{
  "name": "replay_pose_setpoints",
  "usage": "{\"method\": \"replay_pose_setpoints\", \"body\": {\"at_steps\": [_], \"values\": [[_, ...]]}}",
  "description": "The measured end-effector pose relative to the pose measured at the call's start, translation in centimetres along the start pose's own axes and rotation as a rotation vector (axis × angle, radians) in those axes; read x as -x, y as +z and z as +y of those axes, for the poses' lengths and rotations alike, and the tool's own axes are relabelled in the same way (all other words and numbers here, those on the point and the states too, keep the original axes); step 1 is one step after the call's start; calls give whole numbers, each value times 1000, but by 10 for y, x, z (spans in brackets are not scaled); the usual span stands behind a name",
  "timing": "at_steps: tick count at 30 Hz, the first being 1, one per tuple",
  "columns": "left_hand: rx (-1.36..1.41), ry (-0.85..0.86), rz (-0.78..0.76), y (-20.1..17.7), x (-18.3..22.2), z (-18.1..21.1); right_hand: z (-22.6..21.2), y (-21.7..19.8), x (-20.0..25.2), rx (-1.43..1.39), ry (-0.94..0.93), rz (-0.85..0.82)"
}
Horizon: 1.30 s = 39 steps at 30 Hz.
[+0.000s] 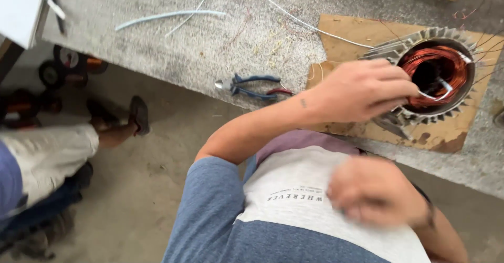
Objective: Repairing an electric motor by stripping and connecting stator winding wires
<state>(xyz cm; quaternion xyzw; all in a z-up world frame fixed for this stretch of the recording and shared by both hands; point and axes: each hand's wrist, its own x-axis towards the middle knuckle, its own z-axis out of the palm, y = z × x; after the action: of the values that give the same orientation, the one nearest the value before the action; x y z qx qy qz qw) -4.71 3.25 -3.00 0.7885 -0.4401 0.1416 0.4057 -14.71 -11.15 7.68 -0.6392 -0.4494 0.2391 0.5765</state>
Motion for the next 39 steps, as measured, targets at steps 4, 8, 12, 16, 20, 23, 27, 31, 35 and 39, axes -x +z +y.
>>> {"method": "replay_pose_setpoints", "body": {"at_steps": [4, 8, 12, 16, 20, 23, 27, 31, 35, 39], "values": [[158, -78, 95, -95, 49, -13, 101, 43, -64, 359, 377, 241], [297, -249, 20, -139, 96, -43, 185, 82, -101, 1093, 181, 330], [337, -289, -25, -152, 92, -45, 202, 83, -118, 1072, 227, 316], [362, -97, -167, -144, 57, -44, 239, 111, -110, 1066, 216, 417], [365, -12, -379, -137, 2, -30, 167, 103, -83, 578, 494, 561], [376, -5, -447, -114, -36, -30, 180, 136, -5, -84, 358, 673], [559, -140, -481, -86, -59, -4, 115, 158, 78, -747, -140, 770], [467, -156, -401, -49, -56, 7, 62, 138, 126, -598, -40, 1103], [418, -212, -197, -22, -58, 11, 67, 93, 183, -402, 90, 1393], [330, -260, -163, -11, -57, 24, 32, 40, 184, -10, 436, 1223]]}}
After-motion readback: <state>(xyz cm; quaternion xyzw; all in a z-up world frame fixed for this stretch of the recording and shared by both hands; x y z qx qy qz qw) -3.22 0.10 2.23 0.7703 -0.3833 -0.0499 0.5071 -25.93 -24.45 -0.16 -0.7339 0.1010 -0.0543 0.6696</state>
